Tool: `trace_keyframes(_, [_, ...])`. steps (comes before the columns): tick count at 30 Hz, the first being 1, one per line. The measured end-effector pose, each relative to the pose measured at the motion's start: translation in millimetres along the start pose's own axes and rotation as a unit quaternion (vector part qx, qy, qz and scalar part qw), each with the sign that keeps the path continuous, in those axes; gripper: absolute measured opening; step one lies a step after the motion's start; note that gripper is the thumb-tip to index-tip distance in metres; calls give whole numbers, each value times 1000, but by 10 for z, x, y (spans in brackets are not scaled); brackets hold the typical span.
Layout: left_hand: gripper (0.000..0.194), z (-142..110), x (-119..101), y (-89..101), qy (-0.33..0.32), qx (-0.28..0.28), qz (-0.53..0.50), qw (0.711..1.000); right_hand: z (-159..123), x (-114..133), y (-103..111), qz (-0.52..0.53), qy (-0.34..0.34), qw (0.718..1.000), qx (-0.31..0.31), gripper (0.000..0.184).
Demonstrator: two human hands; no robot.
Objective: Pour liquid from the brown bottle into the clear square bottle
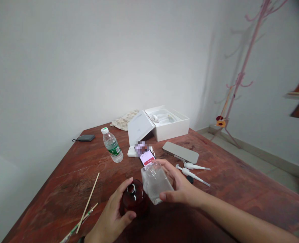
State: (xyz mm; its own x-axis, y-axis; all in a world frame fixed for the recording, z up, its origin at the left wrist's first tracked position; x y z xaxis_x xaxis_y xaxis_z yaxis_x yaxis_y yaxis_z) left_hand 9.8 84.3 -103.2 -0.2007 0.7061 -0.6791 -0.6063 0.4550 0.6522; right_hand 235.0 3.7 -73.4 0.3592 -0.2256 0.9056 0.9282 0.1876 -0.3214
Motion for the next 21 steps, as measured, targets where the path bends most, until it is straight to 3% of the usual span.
trace_keyframes(21, [85, 5, -59, -18, 5, 1, -5, 1000, -1, -1, 10, -7, 0, 1000, -2, 85])
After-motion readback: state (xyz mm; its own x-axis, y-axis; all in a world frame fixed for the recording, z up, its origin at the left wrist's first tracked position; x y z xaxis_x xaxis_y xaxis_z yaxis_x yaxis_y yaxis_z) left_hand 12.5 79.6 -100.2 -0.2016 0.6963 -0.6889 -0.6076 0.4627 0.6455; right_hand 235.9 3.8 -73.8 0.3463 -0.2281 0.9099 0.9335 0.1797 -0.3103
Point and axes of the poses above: each hand's wrist, its own z-axis towards the middle knuckle, its own y-axis out of the back of the hand, x = y × z, the point moved 8 cm from there along z, towards the middle knuckle, and after that the axes turned 1 degree about -y, right-handed, at the moved point
